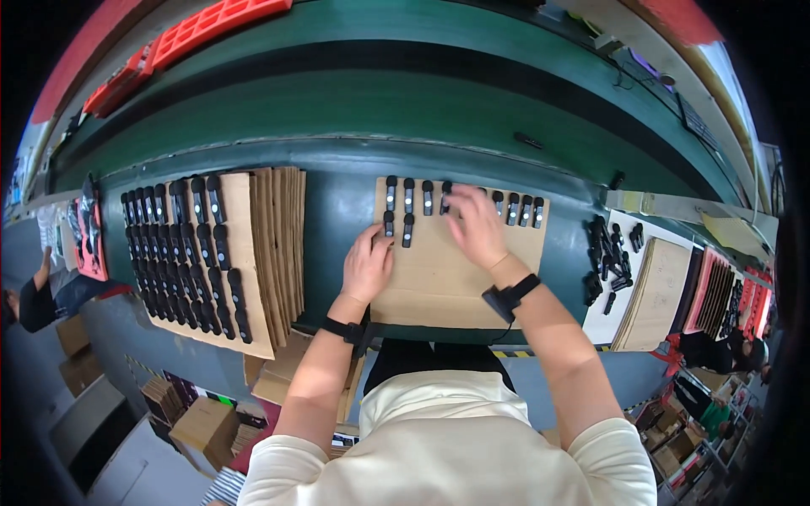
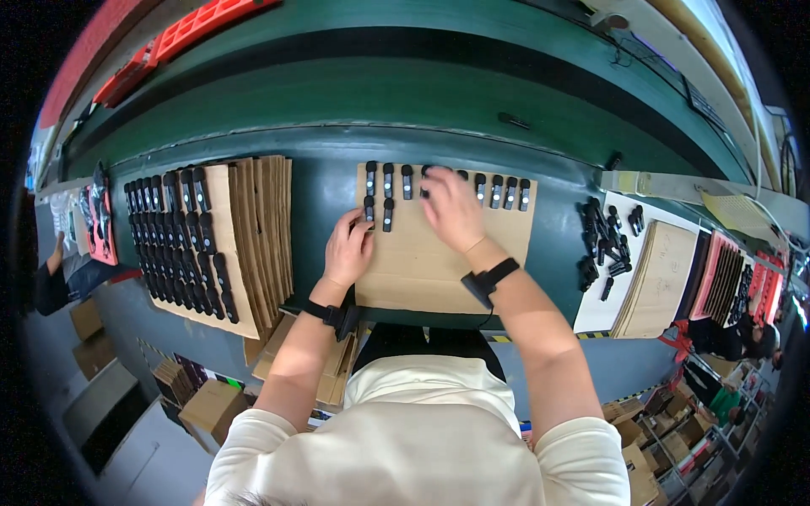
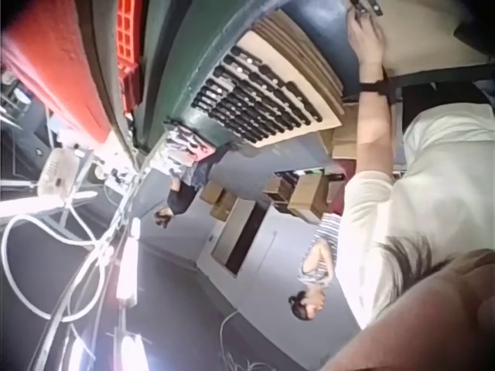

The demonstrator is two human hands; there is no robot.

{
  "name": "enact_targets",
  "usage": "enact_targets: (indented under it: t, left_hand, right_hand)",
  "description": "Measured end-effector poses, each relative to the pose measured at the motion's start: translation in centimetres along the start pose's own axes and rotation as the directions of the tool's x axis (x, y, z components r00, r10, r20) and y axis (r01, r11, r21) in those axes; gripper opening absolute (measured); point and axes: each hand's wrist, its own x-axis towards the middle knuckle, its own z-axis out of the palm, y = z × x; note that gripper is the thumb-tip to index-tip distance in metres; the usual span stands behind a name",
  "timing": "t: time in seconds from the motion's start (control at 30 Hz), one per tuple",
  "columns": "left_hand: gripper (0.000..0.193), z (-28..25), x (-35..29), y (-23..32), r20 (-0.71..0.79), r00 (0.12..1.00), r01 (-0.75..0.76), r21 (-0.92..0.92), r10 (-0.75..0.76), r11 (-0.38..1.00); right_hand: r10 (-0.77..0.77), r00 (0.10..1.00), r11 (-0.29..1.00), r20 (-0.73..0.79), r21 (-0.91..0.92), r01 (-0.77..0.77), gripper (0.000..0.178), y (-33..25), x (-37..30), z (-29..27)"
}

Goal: The person places a cardboard sheet on the table, inspects several microphones by turning them over and pressing their buttons, and arranges them in rows on the sheet. Finally, they fold a cardboard box and place it on the floor.

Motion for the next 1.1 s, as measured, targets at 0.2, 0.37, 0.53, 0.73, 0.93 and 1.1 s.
enact_targets:
  t: [0.2,0.37,0.53,0.73,0.93,1.1]
  left_hand:
    - [0.028,-1.3,-1.3,1.2,-0.063,0.997,0.049,-0.02,-0.05,0.999]
    - [0.026,-2.8,-3.4,3.3,-0.095,0.99,0.101,-0.035,-0.104,0.994]
    - [0.022,-4.3,-3.6,5.9,-0.086,0.986,0.131,-0.112,-0.141,0.985]
    - [0.022,-6.5,-1.3,9.3,-0.123,0.982,0.105,-0.265,-0.142,0.958]
    - [0.023,-10.0,2.2,14.9,-0.156,0.988,-0.073,-0.378,0.014,0.923]
    - [0.029,-13.7,3.6,21.0,-0.033,0.985,-0.162,-0.548,0.172,0.821]
  right_hand:
    - [0.129,0.983,0.978,-0.131,-0.147,-0.148,0.037,7.3,5.0,-4.1]
    - [0.329,0.938,0.88,-0.111,-0.325,-0.347,0.036,13.0,6.7,-4.8]
    - [0.455,0.89,0.845,0.02,-0.323,-0.425,0.032,14.8,7.3,-5.1]
    - [0.457,0.88,0.772,0.131,0.432,-0.466,0.023,7.1,4.6,-7.8]
    - [0.4,0.875,0.612,0.274,0.631,-0.477,0.019,-4.6,-1.9,-15.5]
    - [0.177,0.983,0.778,0.04,0.606,-0.165,0.025,-10.4,-5.6,-21.1]
